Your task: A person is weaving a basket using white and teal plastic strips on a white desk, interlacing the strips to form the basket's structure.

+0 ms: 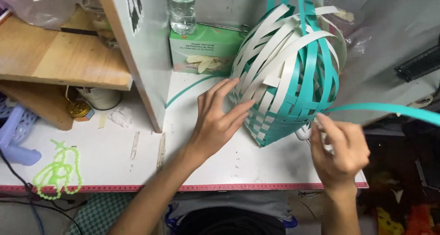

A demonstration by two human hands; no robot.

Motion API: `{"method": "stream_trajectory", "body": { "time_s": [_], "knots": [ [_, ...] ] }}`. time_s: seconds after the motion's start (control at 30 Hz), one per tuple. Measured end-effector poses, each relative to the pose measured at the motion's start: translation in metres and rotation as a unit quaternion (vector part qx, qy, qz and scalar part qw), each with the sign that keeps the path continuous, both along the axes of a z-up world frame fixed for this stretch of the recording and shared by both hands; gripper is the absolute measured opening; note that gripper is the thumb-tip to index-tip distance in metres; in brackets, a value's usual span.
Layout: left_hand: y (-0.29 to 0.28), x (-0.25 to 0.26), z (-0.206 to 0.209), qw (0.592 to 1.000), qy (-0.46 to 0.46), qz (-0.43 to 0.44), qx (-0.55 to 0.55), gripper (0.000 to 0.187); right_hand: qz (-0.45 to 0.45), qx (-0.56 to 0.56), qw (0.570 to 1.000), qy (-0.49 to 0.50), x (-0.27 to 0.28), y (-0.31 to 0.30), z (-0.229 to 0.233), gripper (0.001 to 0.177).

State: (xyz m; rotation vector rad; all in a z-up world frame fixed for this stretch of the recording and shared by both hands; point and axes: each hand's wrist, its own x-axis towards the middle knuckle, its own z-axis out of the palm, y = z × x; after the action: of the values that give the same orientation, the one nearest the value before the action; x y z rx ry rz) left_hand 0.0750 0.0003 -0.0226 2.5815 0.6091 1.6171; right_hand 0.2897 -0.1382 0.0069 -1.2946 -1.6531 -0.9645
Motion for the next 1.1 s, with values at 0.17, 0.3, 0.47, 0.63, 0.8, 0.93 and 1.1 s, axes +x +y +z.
{"method": "stream_trajectory", "body": {
  "time_s": [0.17,0.3,0.47,0.63,0.8,0.93,1.1],
  "knots": [
    [0.005,0.010,0.012,1.000,0.015,-0.017,-0.006,0.023,-0.079,-0.157,0.984,-0.039,0.006,0.006,0.019,0.027],
    [0.011,0.011,0.031,0.997,0.053,-0.035,-0.032,0.017,-0.016,-0.216,0.976,0.029,-0.003,0.005,0.032,0.022],
    [0.014,0.000,0.052,0.982,0.150,-0.099,-0.057,0.023,0.018,-0.264,0.961,0.083,-0.009,0.002,0.037,0.014],
    [0.014,-0.005,0.049,0.976,0.192,-0.088,-0.049,0.018,0.032,-0.280,0.958,0.055,-0.010,-0.005,0.035,0.014],
    [0.011,-0.006,0.053,0.968,0.200,-0.120,-0.090,0.012,0.002,-0.294,0.956,0.007,-0.014,-0.012,0.029,0.014],
    [0.010,-0.003,0.058,0.941,0.204,-0.171,-0.207,0.016,-0.023,-0.253,0.962,-0.099,-0.029,-0.014,0.032,0.010],
    [0.019,-0.003,0.056,0.950,0.227,-0.170,-0.134,0.008,-0.007,-0.253,0.961,-0.112,-0.039,-0.018,0.038,0.024]
  ]
}}
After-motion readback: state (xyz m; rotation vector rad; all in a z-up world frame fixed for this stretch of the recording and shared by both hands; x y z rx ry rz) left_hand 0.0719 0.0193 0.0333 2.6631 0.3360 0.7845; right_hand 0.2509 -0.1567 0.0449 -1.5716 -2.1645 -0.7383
